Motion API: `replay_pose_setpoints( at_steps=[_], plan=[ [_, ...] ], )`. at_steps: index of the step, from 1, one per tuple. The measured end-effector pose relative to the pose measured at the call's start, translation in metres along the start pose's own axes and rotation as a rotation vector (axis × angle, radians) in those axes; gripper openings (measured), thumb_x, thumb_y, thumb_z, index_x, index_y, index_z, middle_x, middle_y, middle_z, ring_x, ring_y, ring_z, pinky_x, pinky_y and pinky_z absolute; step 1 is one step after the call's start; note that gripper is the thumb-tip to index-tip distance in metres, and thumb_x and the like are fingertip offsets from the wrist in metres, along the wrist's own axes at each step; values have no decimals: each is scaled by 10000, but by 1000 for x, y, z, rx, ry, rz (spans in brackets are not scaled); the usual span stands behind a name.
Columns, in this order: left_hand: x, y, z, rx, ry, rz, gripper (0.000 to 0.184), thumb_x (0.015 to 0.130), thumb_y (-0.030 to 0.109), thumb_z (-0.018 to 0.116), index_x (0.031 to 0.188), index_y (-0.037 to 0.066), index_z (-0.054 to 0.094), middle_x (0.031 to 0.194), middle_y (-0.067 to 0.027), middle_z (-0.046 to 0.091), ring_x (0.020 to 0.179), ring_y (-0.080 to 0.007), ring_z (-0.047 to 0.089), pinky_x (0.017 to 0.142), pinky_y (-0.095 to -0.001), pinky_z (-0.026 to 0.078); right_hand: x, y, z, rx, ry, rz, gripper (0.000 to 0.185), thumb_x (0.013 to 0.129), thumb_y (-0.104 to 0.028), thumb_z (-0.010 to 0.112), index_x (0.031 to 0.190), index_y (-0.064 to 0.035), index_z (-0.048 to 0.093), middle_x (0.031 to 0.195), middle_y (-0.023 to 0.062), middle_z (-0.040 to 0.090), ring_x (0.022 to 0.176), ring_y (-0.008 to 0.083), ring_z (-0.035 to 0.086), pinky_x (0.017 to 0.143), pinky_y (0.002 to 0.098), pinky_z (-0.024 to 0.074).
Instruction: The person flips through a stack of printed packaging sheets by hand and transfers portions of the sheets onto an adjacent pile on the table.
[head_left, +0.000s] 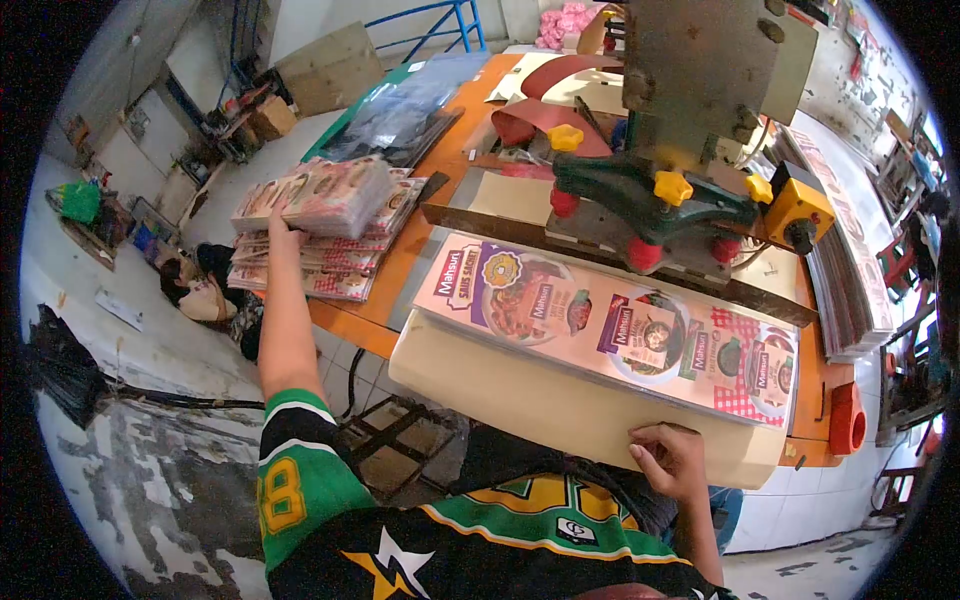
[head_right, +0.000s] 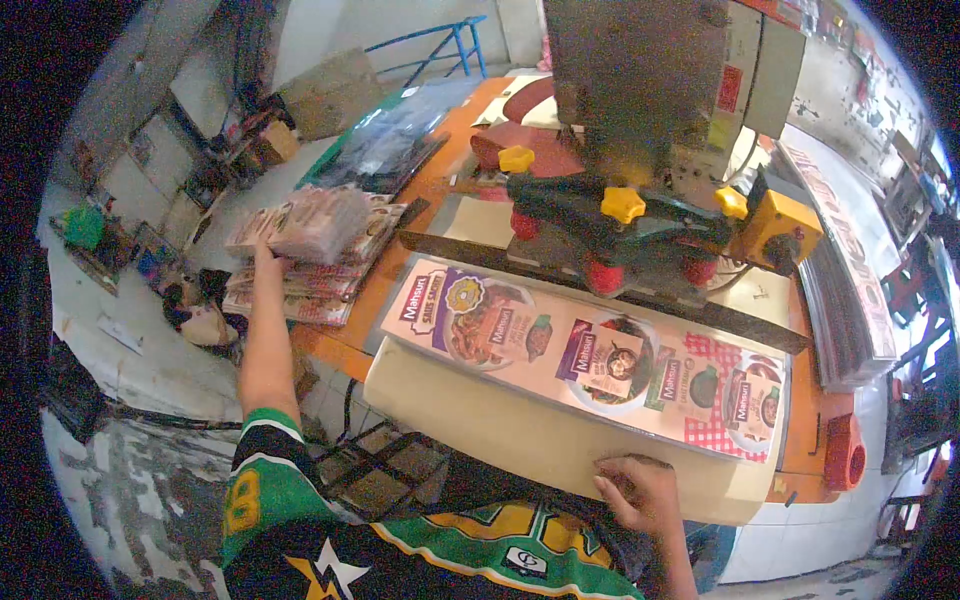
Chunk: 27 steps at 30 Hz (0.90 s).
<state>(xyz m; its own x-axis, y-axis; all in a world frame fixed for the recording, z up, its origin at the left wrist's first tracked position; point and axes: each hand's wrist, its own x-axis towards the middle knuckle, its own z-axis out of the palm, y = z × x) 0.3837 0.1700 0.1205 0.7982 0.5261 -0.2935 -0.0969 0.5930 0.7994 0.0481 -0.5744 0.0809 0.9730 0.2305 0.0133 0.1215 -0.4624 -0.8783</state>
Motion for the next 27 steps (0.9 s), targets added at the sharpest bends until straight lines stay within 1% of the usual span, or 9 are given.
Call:
replay_pose_setpoints(
  at_steps=[2, 3, 6, 10, 14, 19, 23, 26, 27],
  plan=[
    [0, -21, -9, 384, -266, 484, 517, 844, 286, 683, 1292, 60, 559, 1358, -170, 541, 1171, -347, 563, 1003, -478, 442, 0, 2, 3, -8, 48, -75, 155, 810, -138, 713, 931, -43, 703, 898, 127, 726, 756, 274, 700, 701, 349, 544],
    [-5, -18, 7, 167, -60, 310, 462, 844, 275, 685, 1255, 86, 596, 1318, -141, 582, 1119, -312, 598, 928, -427, 490, 0, 0, 3, -10, 37, -67, 155, 810, -138, 713, 931, -43, 703, 898, 127, 726, 756, 274, 700, 701, 349, 544],
    [16, -3, 5, 173, 33, 146, 447, 835, 292, 692, 1232, 102, 617, 1274, -127, 615, 1105, -306, 607, 899, -438, 496, 5, -10, 1, -29, 30, -80, 147, 802, -133, 707, 921, -48, 708, 885, 122, 728, 769, 279, 703, 715, 357, 543],
    [-11, -11, 30, 221, 207, 172, 443, 809, 338, 711, 1191, 123, 651, 1214, -130, 651, 1124, -336, 591, 977, -495, 423, 3, -8, 2, -45, 64, -74, 155, 796, -138, 710, 923, -49, 716, 863, 119, 728, 772, 275, 706, 722, 355, 542],
    [72, -8, -8, 124, -4, 209, 505, 785, 393, 719, 1212, 135, 642, 1291, -139, 611, 1204, -350, 535, 1020, -573, 345, 2, -7, 0, -45, 57, -29, 159, 796, -137, 714, 928, -47, 718, 836, 128, 724, 753, 267, 709, 712, 346, 542],
    [42, -5, 7, 398, 51, 144, 867, 757, 510, 717, 1467, 118, 411, 1542, -174, 335, 1401, -386, 298, 1114, -591, 221, 3, -3, 2, -2, 70, -64, 156, 797, -130, 717, 925, -42, 711, 817, 128, 719, 733, 260, 707, 697, 338, 539],
    [15, -6, 21, 567, 12, 135, 1014, 749, 610, 689, 1540, 130, 275, 1606, -168, 178, 1463, -397, 163, 1152, -557, 162, 0, 1, 3, -1, 91, -83, 159, 800, -132, 718, 927, -37, 705, 814, 132, 715, 720, 252, 701, 686, 338, 536],
    [17, -2, 12, 622, 200, 24, 1110, 721, 727, 651, 1559, 134, 228, 1608, -191, 149, 1462, -402, 163, 1152, -565, 140, -1, -2, 1, -8, 69, -54, 156, 801, -131, 717, 927, -39, 706, 825, 130, 716, 719, 251, 699, 682, 339, 536],
    [10, 2, 8, 708, 120, 36, 1109, 731, 730, 645, 1558, 126, 219, 1579, -175, 234, 1414, -381, 267, 1113, -535, 238, 0, -2, 1, -8, 67, -52, 156, 801, -131, 717, 927, -39, 706, 825, 130, 716, 719, 251, 699, 682, 339, 536]
  ],
)
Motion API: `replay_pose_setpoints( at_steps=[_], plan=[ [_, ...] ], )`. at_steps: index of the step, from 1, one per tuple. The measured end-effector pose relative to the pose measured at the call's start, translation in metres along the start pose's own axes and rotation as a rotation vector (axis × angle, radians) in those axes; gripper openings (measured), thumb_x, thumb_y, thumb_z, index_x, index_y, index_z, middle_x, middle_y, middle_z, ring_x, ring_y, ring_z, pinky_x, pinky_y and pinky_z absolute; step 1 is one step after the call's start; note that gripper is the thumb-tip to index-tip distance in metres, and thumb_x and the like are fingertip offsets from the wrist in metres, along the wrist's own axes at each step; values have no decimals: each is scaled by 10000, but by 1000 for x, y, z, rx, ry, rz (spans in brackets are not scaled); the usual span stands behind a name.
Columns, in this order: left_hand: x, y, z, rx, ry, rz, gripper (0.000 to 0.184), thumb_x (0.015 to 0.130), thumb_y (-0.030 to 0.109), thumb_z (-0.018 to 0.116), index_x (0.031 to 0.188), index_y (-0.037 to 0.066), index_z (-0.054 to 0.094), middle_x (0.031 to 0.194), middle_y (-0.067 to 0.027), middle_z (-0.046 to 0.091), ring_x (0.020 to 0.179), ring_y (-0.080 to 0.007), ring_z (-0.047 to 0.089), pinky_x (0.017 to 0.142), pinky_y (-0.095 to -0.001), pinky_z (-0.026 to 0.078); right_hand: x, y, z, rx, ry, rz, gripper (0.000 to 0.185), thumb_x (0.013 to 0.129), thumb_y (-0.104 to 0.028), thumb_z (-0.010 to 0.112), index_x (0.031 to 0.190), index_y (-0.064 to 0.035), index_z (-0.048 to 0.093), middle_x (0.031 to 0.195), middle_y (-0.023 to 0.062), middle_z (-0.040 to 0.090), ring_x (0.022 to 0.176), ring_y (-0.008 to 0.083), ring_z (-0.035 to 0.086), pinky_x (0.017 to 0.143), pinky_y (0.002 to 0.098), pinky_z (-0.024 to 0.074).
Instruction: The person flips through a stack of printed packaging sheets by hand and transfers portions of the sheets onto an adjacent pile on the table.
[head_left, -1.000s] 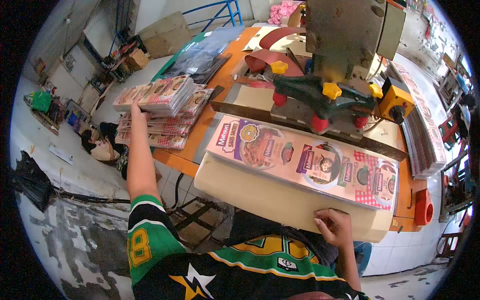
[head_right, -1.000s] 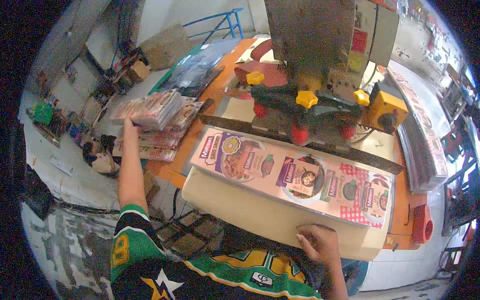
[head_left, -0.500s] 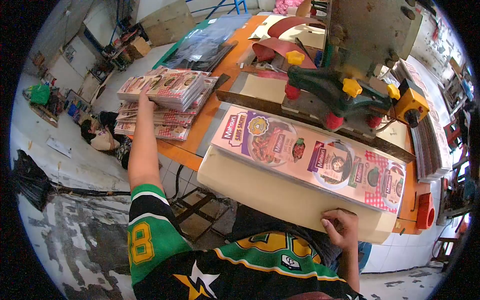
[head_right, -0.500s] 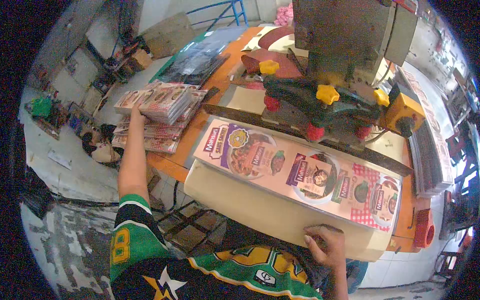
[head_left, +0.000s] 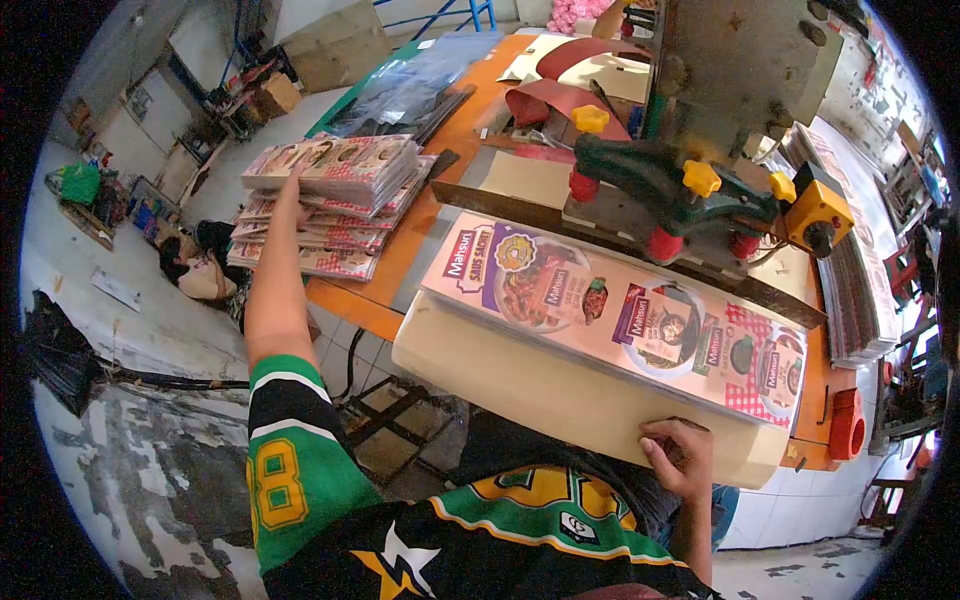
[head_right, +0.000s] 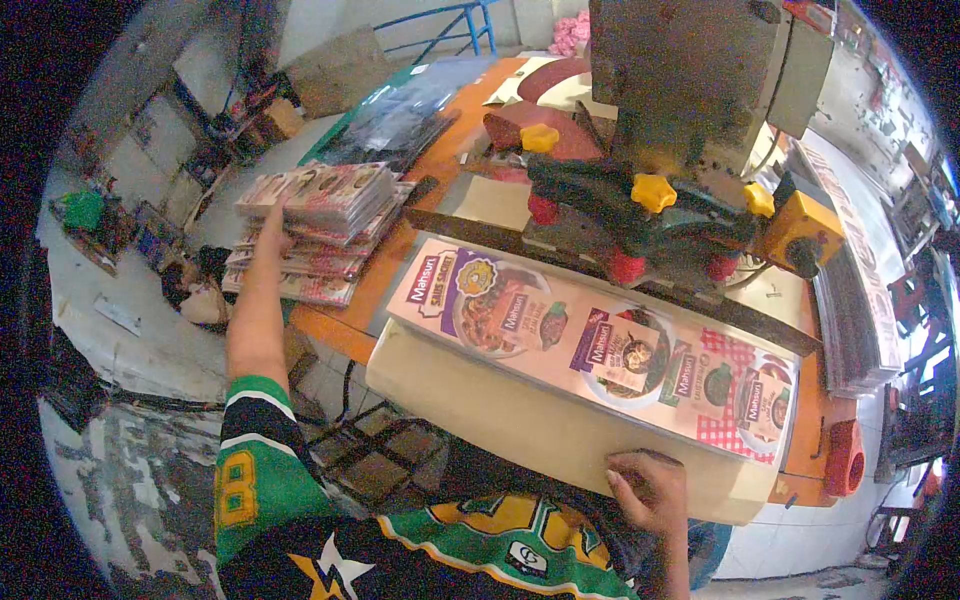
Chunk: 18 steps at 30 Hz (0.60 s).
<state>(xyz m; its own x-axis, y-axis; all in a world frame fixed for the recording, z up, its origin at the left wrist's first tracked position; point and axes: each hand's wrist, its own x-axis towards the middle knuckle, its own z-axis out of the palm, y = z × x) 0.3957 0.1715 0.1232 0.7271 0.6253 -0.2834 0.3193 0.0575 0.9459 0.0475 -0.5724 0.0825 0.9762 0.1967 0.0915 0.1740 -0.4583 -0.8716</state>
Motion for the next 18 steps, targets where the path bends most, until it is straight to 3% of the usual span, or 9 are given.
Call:
replay_pose_setpoints(
  at_steps=[1, 2, 5, 7, 8, 11, 12, 14, 18],
  plan=[
    [-3, -1, -4, 83, -71, 44, 1108, 740, 733, 638, 1557, 118, 210, 1549, -159, 320, 1366, -359, 372, 1074, -506, 336, 0, 0, 0, 2, 1, -3, 160, 800, -133, 718, 930, -39, 706, 831, 127, 718, 725, 253, 699, 687, 341, 536],
    [-5, -1, -6, 84, -71, 44, 1108, 740, 733, 638, 1557, 118, 210, 1549, -159, 320, 1366, -359, 372, 1074, -506, 336, 1, 0, 0, 4, 3, -6, 164, 800, -135, 719, 932, -40, 706, 836, 125, 720, 731, 256, 699, 693, 342, 536],
    [-22, 5, -7, 235, -72, 36, 1120, 776, 794, 537, 1571, 103, 157, 1588, -233, 171, 1156, -298, 507, 934, -425, 467, 4, 1, 0, -1, 36, -101, 118, 805, -22, 687, 915, 21, 686, 788, 100, 700, 694, 147, 654, 643, 263, 508],
    [-54, 18, -3, 567, -49, 61, 1058, 824, 799, 441, 1559, 81, 191, 1537, -218, 318, 906, -235, 595, 824, -367, 507, 3, 5, 0, 22, 35, -50, 136, 800, -81, 704, 914, -8, 698, 816, 111, 711, 727, 207, 678, 680, 306, 521],
    [-39, 14, -8, 568, -50, 59, 1058, 824, 799, 441, 1559, 81, 191, 1537, -218, 318, 906, -235, 595, 824, -367, 507, 2, 6, 0, 45, 33, -1, 159, 794, -140, 721, 914, -37, 709, 844, 123, 723, 760, 266, 702, 717, 349, 533],
    [-20, 21, -14, 771, 88, 226, 951, 867, 763, 397, 1491, 45, 366, 1379, -222, 524, 787, -269, 628, 810, -397, 512, 4, 5, -2, 40, 19, 7, 152, 790, -136, 724, 904, -37, 711, 846, 122, 723, 760, 268, 702, 712, 348, 533],
    [-24, 33, -15, 1095, 197, 360, 872, 881, 719, 419, 1409, 27, 462, 1293, -218, 580, 833, -297, 638, 823, -424, 512, 4, 5, -2, 41, 18, 8, 152, 790, -136, 724, 904, -37, 711, 846, 122, 723, 760, 268, 702, 712, 348, 533],
    [-38, 49, -5, 1419, 308, 495, 803, 894, 676, 441, 1327, 9, 558, 1207, -214, 636, 878, -325, 649, 836, -452, 512, 4, 7, -3, 71, 1, -55, 125, 818, -39, 694, 925, 25, 678, 795, 98, 701, 694, 146, 651, 641, 263, 510],
    [-56, 66, 22, 1285, 361, 818, 623, 906, 545, 546, 1187, -6, 620, 1188, -207, 645, 1043, -394, 611, 966, -475, 441, 2, 7, -3, 55, 3, -42, 131, 827, -50, 697, 932, 25, 677, 789, 94, 698, 686, 139, 646, 629, 256, 504]
  ],
)
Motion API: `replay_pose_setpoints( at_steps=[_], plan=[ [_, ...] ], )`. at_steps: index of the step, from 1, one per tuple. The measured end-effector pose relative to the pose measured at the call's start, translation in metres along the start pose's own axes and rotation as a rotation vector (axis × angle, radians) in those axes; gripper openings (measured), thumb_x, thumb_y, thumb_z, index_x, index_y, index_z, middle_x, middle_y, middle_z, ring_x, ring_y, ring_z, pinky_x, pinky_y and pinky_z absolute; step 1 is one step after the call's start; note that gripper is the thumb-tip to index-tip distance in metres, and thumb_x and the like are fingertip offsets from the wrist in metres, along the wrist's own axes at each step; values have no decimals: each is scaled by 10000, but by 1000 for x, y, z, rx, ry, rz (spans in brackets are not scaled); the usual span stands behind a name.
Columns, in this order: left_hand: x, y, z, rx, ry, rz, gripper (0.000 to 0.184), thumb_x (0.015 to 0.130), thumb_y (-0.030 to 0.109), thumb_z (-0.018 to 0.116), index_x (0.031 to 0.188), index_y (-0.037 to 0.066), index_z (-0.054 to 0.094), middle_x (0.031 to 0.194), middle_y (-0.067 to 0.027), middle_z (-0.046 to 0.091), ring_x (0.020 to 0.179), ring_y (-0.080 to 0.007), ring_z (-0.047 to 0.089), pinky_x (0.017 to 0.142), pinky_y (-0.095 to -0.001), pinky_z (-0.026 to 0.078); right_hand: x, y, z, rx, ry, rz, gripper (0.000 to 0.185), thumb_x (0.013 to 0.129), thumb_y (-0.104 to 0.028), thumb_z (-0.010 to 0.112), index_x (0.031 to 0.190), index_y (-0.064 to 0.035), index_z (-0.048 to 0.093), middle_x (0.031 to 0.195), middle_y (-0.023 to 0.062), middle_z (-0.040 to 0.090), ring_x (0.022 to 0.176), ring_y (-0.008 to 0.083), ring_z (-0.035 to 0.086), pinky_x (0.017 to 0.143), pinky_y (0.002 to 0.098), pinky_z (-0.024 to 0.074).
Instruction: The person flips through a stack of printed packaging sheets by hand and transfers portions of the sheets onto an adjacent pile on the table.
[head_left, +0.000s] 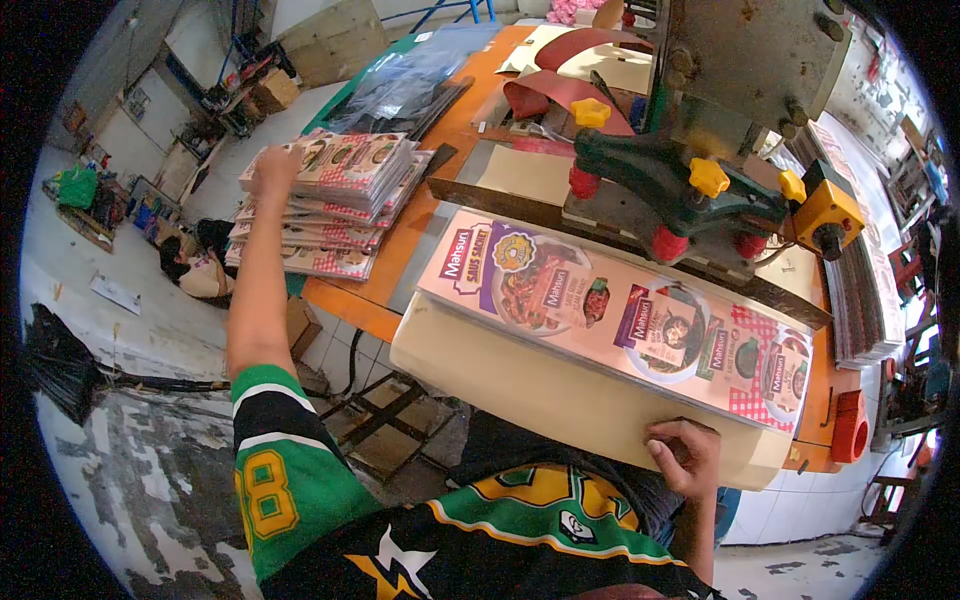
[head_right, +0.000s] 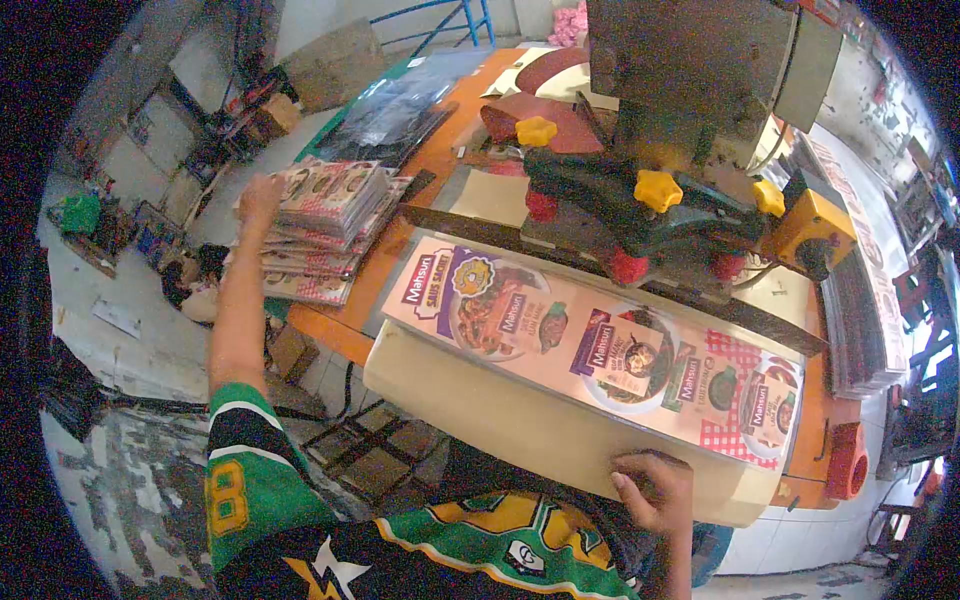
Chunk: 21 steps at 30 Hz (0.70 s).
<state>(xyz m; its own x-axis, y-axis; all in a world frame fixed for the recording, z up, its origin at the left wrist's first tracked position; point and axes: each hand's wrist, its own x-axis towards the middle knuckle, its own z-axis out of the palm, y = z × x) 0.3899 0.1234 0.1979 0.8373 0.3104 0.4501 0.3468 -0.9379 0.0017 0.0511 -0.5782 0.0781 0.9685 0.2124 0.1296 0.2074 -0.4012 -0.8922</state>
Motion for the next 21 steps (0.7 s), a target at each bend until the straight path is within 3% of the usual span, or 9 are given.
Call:
replay_pose_setpoints(
  at_steps=[2, 4, 5, 7, 8, 10, 13, 21],
  plan=[
    [4, 14, 8, -28, 62, 43, 579, 909, 512, 572, 1152, -10, 636, 1184, -205, 647, 1084, -412, 602, 999, -481, 423, 0, -3, 1, -1, 40, 45, 138, 799, -136, 722, 896, -38, 710, 798, 114, 714, 723, 241, 691, 686, 331, 526],
    [4, 26, 31, -80, 376, 271, 529, 926, 473, 584, 1189, 15, 623, 1256, -202, 613, 1164, -418, 548, 1021, -466, 401, 0, -3, 1, 1, 41, 53, 140, 798, -139, 722, 895, -38, 710, 791, 112, 714, 718, 241, 691, 684, 331, 526],
    [7, 22, 48, -82, 375, 270, 529, 926, 473, 584, 1189, 15, 623, 1256, -202, 613, 1164, -418, 548, 1021, -466, 401, 0, -3, 1, 2, 43, 60, 142, 797, -141, 723, 895, -39, 710, 785, 109, 713, 712, 242, 691, 682, 331, 526],
    [9, 13, 74, -385, -103, 424, 587, 946, 547, 506, 1354, 127, 545, 1422, -186, 498, 1292, -428, 447, 1074, -492, 349, 0, -3, 2, 5, 52, 57, 143, 795, -142, 724, 893, -38, 711, 778, 110, 711, 704, 242, 689, 678, 332, 525],
    [6, 11, 80, -385, -105, 423, 587, 946, 547, 506, 1354, 127, 545, 1422, -186, 498, 1292, -428, 447, 1074, -492, 349, 0, -3, 3, 9, 62, 54, 144, 793, -143, 724, 890, -38, 711, 771, 110, 709, 696, 243, 687, 673, 332, 525],
    [-5, 11, 91, -232, -96, 264, 632, 962, 619, 385, 1486, 266, 400, 1554, -140, 343, 1387, -429, 339, 1121, -538, 268, 0, 1, 4, 1, 77, 25, 143, 790, -144, 726, 884, -37, 712, 769, 112, 708, 692, 241, 686, 667, 330, 523],
    [-6, 4, 96, -219, -131, 256, 635, 964, 654, 294, 1524, 353, 307, 1600, -110, 262, 1435, -419, 266, 1146, -571, 192, 0, 2, 5, -22, 92, 8, 142, 783, -140, 729, 874, -33, 712, 763, 112, 705, 685, 238, 683, 656, 326, 520],
    [3, -30, 140, -140, -18, 373, 604, 982, 609, 305, 1522, 340, 313, 1591, -119, 278, 1435, -419, 261, 1148, -574, 176, 0, -9, 2, -35, 87, 58, 145, 779, -117, 729, 883, -19, 707, 750, 111, 694, 673, 228, 674, 647, 325, 517]
  ],
)
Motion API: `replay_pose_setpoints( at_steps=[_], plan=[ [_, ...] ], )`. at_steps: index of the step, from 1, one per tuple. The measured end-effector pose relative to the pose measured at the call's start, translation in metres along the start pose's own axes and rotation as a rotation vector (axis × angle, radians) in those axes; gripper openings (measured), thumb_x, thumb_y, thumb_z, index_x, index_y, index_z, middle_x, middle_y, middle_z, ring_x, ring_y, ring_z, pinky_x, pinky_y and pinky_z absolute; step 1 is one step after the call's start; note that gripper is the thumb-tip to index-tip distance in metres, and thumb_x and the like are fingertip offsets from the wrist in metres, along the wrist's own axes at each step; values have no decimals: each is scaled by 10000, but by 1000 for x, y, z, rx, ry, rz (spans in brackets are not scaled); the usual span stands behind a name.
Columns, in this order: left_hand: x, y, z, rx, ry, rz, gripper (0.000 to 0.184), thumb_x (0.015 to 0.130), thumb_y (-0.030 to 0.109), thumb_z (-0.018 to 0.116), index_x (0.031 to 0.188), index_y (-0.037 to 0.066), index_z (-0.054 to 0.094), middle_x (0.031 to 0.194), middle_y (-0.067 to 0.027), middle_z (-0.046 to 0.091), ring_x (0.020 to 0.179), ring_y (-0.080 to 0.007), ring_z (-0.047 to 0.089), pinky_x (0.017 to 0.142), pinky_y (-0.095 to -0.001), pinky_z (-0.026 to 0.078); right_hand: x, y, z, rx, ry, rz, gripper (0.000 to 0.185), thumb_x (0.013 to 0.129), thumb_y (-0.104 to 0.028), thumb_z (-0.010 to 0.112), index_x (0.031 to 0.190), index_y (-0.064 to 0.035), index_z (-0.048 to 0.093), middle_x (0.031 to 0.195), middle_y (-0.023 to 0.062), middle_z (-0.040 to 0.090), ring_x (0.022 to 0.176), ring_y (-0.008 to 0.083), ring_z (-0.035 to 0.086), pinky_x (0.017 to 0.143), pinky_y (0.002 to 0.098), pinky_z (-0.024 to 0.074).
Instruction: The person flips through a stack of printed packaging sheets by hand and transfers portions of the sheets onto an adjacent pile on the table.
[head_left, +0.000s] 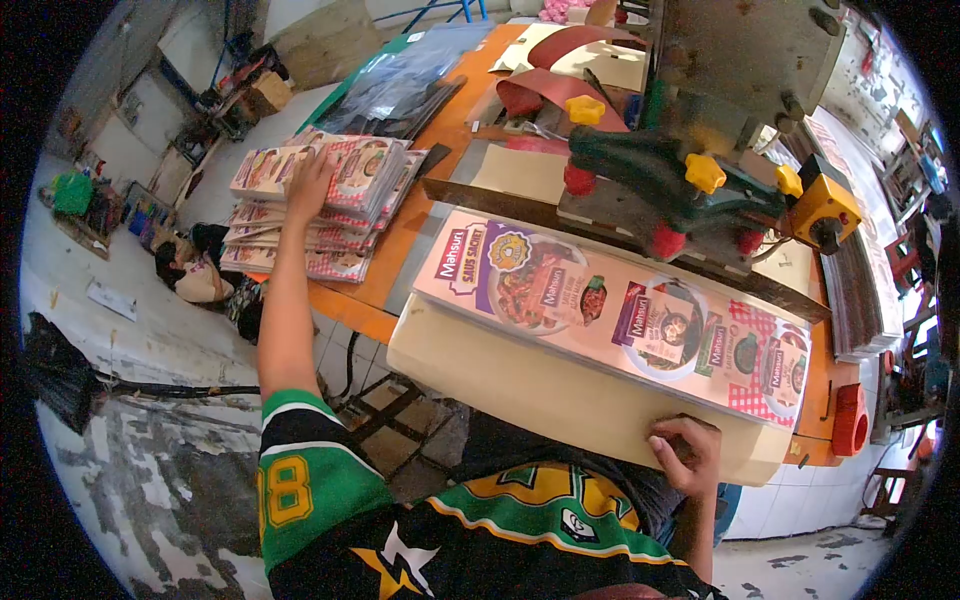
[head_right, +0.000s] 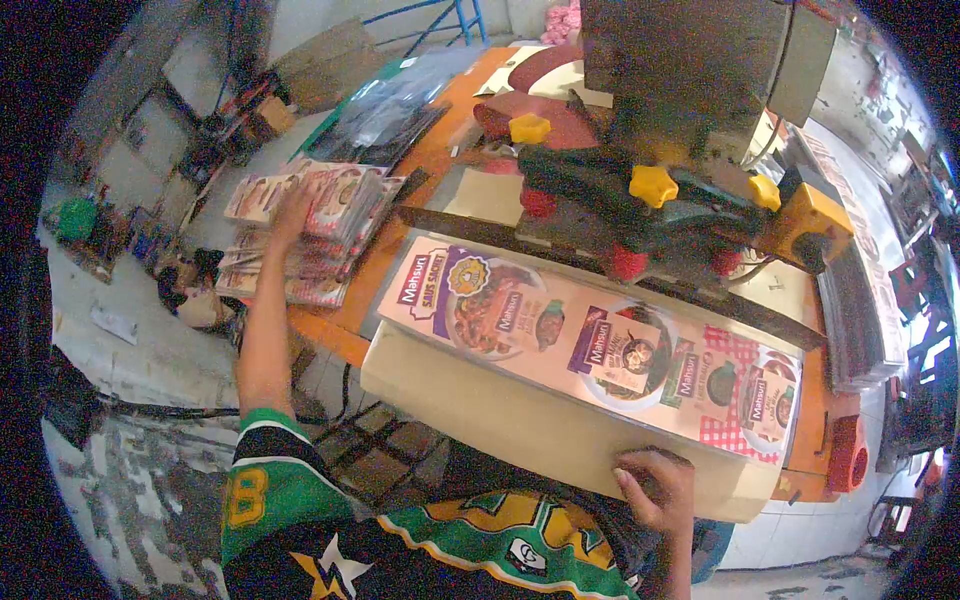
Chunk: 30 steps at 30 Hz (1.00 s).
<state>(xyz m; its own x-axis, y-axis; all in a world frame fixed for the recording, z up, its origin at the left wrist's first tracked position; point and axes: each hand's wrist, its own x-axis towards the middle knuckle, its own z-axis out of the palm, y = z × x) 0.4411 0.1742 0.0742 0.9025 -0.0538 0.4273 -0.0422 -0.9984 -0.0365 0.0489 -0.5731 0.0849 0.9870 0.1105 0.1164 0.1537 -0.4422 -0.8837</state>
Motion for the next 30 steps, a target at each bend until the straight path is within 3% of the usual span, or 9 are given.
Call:
replay_pose_setpoints(
  at_steps=[3, 5, 14, 17, 19, 24, 26, 28, 30],
  plan=[
    [-21, 31, -22, -24, 25, -34, 589, 985, 597, 309, 1522, 355, 307, 1591, -119, 279, 1442, -407, 254, 1141, -597, 166, -2, 1, 0, 53, -9, 35, 153, 786, -130, 726, 892, -22, 704, 766, 116, 697, 680, 235, 675, 648, 329, 518],
    [-25, 31, -23, -70, 20, -82, 583, 986, 591, 313, 1522, 362, 304, 1591, -118, 279, 1446, -401, 251, 1137, -610, 162, 1, 0, 0, 14, -37, -73, 116, 809, -57, 699, 892, 21, 675, 773, 100, 688, 680, 153, 650, 632, 260, 500],
    [-12, 35, -40, -175, -52, -125, 578, 970, 574, 337, 1493, 331, 381, 1574, -109, 322, 1437, -381, 283, 1131, -610, 176, -2, 0, 0, 21, -63, -100, 125, 827, -53, 687, 921, 30, 683, 793, 105, 695, 697, 154, 655, 651, 267, 509],
    [-10, 49, -45, -56, 48, -70, 575, 967, 551, 395, 1429, 222, 494, 1494, -139, 442, 1366, -374, 405, 1111, -541, 282, -6, 2, -2, 25, -48, -104, 121, 832, -49, 681, 921, 34, 686, 788, 103, 694, 700, 151, 655, 651, 266, 508],
    [-22, 68, -63, -242, 88, -192, 528, 964, 473, 493, 1321, 95, 586, 1364, -177, 562, 1261, -357, 526, 1042, -458, 397, -7, 3, -3, 51, -33, -120, 115, 835, -45, 677, 916, 35, 687, 780, 103, 690, 695, 152, 654, 640, 267, 506],
    [-78, 194, -138, -435, 333, -179, 388, 966, 312, 579, 1204, 10, 630, 1226, -190, 639, 1167, -328, 600, 975, -387, 456, -16, 8, -17, 42, 31, -179, 86, 844, -39, 664, 888, 31, 688, 731, 104, 674, 646, 154, 645, 590, 269, 495],
    [-107, 240, -157, -487, 388, -154, 357, 971, 275, 583, 1199, 4, 627, 1214, -190, 642, 1163, -312, 602, 976, -380, 455, -29, 9, -32, -65, 255, -70, 134, 828, -149, 696, 838, -16, 703, 715, 115, 691, 662, 227, 660, 616, 324, 486],
    [-134, 274, -163, -576, 454, -24, 339, 984, 257, 576, 1193, -5, 626, 1198, -161, 652, 1149, -275, 603, 987, -364, 444, -37, 12, -43, -27, 505, -136, 183, 925, -103, 601, 821, 40, 648, 634, 75, 622, 562, 134, 595, 575, 248, 458],
    [-162, 301, -158, -761, 382, -86, 362, 994, 267, 563, 1213, -17, 608, 1217, -149, 640, 1159, -258, 591, 1002, -359, 431, -35, 13, -61, -40, 770, -166, 244, 980, -151, 554, 860, 47, 632, 603, 15, 532, 535, 87, 490, 548, 223, 395]
  ],
)
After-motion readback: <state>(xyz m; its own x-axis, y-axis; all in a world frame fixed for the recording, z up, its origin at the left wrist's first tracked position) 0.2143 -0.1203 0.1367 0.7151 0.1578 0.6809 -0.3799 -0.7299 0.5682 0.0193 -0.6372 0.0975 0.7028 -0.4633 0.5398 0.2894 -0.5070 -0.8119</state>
